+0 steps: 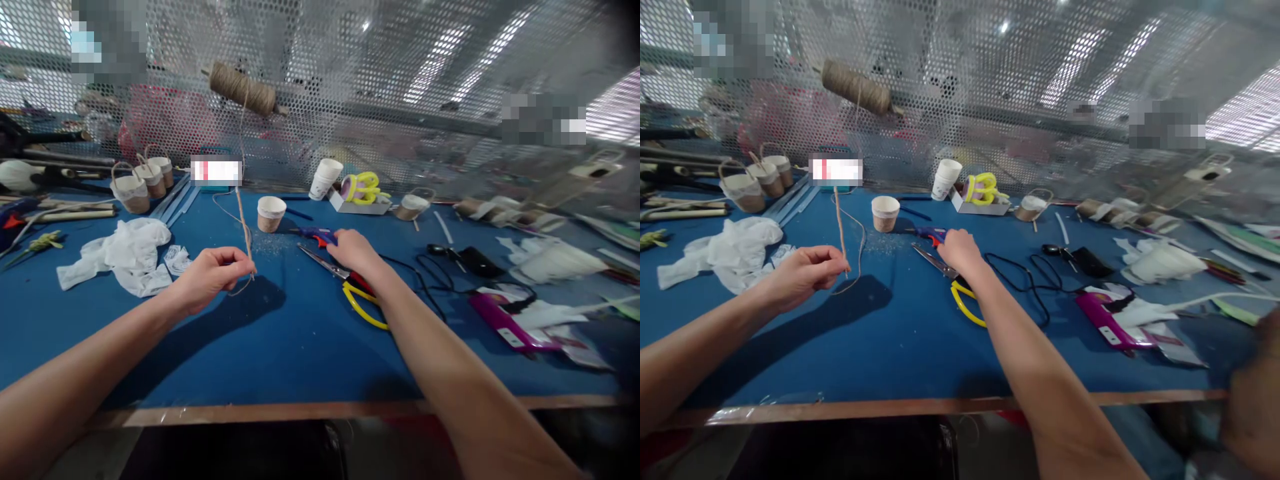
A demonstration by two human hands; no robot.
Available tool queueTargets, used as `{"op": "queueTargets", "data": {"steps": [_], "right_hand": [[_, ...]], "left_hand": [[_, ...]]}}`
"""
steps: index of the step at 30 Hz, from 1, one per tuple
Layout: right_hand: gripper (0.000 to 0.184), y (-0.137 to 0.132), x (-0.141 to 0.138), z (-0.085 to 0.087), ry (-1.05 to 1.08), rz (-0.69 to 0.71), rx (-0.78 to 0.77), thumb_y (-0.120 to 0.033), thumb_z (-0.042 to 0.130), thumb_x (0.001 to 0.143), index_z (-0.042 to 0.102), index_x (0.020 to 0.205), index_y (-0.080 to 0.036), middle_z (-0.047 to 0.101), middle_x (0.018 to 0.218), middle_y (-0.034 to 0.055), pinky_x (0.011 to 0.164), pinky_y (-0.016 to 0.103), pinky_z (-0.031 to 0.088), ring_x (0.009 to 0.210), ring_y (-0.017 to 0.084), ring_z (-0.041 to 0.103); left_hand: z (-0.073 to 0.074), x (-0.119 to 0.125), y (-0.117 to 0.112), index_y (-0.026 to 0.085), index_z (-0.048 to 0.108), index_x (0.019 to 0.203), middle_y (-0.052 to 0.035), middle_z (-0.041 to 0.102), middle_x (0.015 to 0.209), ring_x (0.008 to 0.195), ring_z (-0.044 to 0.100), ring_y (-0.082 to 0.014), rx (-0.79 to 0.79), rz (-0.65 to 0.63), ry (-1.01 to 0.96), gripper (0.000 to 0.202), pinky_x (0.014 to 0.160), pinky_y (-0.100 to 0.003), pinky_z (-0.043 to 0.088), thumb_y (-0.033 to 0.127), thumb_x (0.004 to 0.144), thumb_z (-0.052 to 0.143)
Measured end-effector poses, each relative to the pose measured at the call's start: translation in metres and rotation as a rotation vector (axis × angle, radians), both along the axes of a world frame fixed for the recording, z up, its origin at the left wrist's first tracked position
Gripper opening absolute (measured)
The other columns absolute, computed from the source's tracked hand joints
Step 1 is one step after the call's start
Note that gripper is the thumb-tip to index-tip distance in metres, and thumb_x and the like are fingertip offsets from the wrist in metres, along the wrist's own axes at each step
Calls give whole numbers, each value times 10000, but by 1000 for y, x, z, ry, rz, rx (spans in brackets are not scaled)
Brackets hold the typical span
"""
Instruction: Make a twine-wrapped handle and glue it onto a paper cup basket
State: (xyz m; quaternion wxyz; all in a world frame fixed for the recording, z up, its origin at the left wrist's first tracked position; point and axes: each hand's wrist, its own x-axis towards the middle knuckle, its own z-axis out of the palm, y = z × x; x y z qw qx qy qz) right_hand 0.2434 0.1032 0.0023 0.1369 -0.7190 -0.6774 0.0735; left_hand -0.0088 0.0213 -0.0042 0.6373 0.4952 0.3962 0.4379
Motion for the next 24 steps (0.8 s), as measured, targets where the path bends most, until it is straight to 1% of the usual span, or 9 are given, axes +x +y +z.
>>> {"op": "queueTargets", "data": {"steps": [3, 6, 9, 12, 14, 17, 18, 20, 24], "right_hand": [[98, 15, 12, -15, -9, -53, -56, -88, 568, 594, 567, 549, -175, 585, 587, 102, 609, 406, 436, 704, 300, 592], [83, 20, 13, -20, 32, -82, -51, -99, 566, 592, 564, 553, -173, 584, 578, 107, 601, 410, 438, 709, 312, 596], [87, 12, 12, -12, 112, -94, 0, -131, 577, 603, 582, 684, -161, 610, 642, 102, 627, 396, 449, 738, 295, 602], [283, -9, 8, 3, 220, -82, 100, -174, 561, 652, 528, 932, -148, 624, 839, 103, 683, 367, 462, 817, 248, 592], [275, -28, 4, 14, 344, -3, 101, -223, 533, 705, 491, 971, -167, 618, 818, 57, 635, 299, 480, 740, 176, 596], [188, -58, -4, 24, 799, 227, -237, -318, 584, 705, 514, 764, -154, 570, 637, 20, 549, 258, 469, 564, 122, 548], [192, -67, -7, 26, 838, 262, -267, -323, 593, 705, 515, 705, -148, 563, 621, 21, 532, 244, 460, 540, 107, 532], [177, -82, -14, 26, 883, 369, -284, -316, 570, 739, 536, 759, -142, 558, 617, 13, 500, 226, 443, 524, 95, 515], [224, -101, -25, 22, 767, 431, -261, -354, 529, 774, 572, 863, -153, 501, 525, -27, 408, 212, 416, 448, 91, 470]], "left_hand": [[-1, 1, 2, 139, 562, 558, 66, 444, 469, 382, 327, -13, 0, 15, 14, 158, 391, -177, 206, 225, 653, 654], [-2, 3, 4, 140, 546, 545, 70, 426, 462, 376, 324, -14, 7, 19, 23, 176, 385, -177, 199, 229, 649, 657], [-4, 3, 5, 137, 545, 547, 70, 420, 468, 383, 327, -15, 16, 43, 33, 182, 387, -175, 200, 237, 645, 661], [-5, -1, 6, 130, 555, 562, 65, 434, 487, 393, 324, -15, 30, 102, 36, 181, 393, -177, 203, 251, 638, 666], [-7, -4, 7, 126, 559, 571, 64, 430, 485, 396, 315, -17, 30, 127, 30, 185, 396, -180, 202, 260, 634, 669], [-10, -5, 8, 125, 564, 590, 64, 429, 488, 403, 317, -20, 34, 116, 22, 186, 401, -181, 201, 271, 640, 668], [-11, -5, 8, 125, 566, 598, 63, 434, 496, 406, 321, -21, 39, 107, 23, 186, 402, -181, 201, 275, 645, 666], [-14, -5, 9, 127, 569, 608, 61, 444, 508, 409, 326, -21, 41, 97, 24, 186, 403, -181, 203, 282, 651, 662], [-18, -5, 10, 133, 556, 610, 64, 436, 501, 416, 336, -25, 30, 94, 13, 195, 414, -179, 215, 289, 661, 660]]}}
